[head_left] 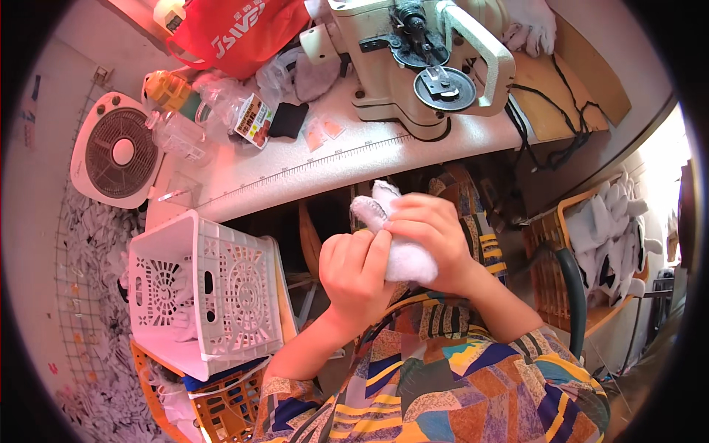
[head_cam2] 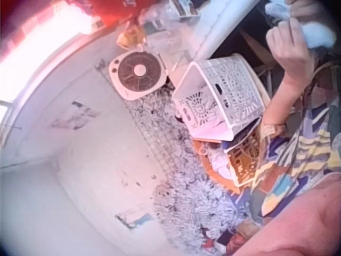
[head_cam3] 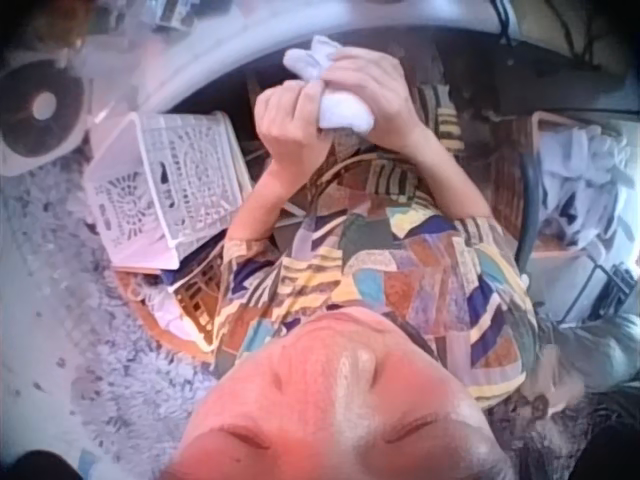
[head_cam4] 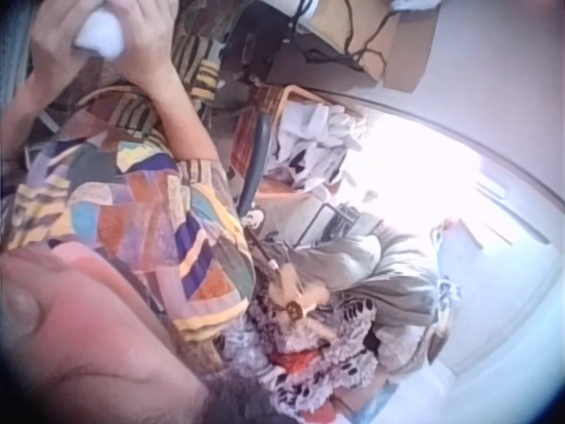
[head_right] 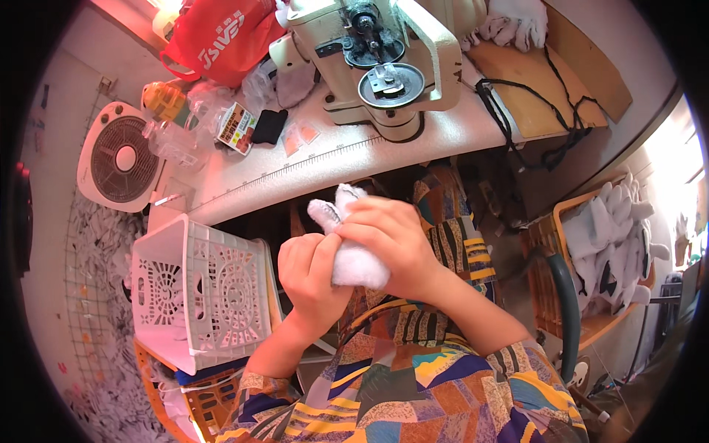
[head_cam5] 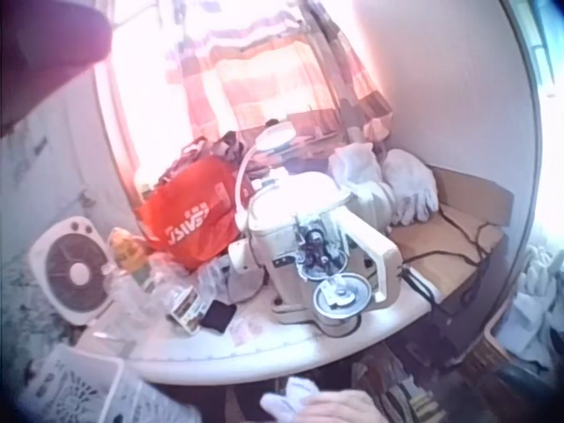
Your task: Sewing and assembling fabric pieces to create a plush toy using a sewing machine.
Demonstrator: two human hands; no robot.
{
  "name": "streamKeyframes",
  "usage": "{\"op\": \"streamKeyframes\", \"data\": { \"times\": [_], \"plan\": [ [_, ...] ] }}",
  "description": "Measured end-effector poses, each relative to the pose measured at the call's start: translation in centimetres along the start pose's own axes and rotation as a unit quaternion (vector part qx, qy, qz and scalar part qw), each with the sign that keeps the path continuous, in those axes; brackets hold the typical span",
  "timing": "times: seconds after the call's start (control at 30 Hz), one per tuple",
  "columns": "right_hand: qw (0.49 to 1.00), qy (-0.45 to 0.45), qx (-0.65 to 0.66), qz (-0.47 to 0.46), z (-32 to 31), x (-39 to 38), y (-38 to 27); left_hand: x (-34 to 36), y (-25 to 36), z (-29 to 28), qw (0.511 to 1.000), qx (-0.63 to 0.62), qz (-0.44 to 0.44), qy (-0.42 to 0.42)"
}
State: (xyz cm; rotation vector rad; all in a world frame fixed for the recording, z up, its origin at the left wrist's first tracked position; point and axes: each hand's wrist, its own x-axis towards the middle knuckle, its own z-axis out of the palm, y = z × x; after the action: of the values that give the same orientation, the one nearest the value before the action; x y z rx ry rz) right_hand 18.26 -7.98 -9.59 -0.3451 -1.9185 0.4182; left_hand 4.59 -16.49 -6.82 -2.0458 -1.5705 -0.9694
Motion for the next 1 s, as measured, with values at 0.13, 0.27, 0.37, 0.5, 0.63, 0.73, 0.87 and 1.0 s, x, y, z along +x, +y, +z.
{"op": "streamKeyframes", "data": {
  "times": [0.13, 0.27, 0.37, 0.5, 0.63, 0.73, 0.87, 1.0],
  "plan": [
    [0.995, 0.043, 0.066, 0.056, 0.4, -1.0, 0.2, 0.2, 0.5, 0.0, 0.999, -0.032, -0.003, -0.008],
    [0.991, 0.065, 0.039, 0.109, 0.9, -1.3, 0.1, -0.9, 1.2, 0.6, 0.996, -0.082, 0.046, 0.002],
    [0.969, 0.083, 0.112, 0.202, 1.8, -0.9, -0.2, -1.0, 1.1, 0.7, 0.992, -0.086, 0.095, 0.010],
    [0.921, 0.059, 0.255, 0.287, 1.5, -0.9, 0.7, -1.1, 1.0, 1.5, 0.986, -0.161, 0.035, 0.009],
    [0.839, 0.025, 0.413, 0.352, 0.9, -0.9, 0.9, -0.3, -0.7, 1.4, 0.981, -0.159, -0.105, 0.024],
    [0.719, -0.035, 0.540, 0.436, 0.6, -0.2, 0.9, 0.3, -1.5, 1.8, 0.939, -0.231, -0.254, -0.029],
    [0.550, -0.037, 0.731, 0.403, 1.8, -2.3, 1.3, -0.1, -2.2, 3.5, 0.857, -0.396, -0.324, -0.067],
    [0.597, -0.073, 0.717, 0.352, 1.4, -2.3, 1.7, -1.0, -2.6, 4.5, 0.819, -0.440, -0.355, -0.103]
  ]
}}
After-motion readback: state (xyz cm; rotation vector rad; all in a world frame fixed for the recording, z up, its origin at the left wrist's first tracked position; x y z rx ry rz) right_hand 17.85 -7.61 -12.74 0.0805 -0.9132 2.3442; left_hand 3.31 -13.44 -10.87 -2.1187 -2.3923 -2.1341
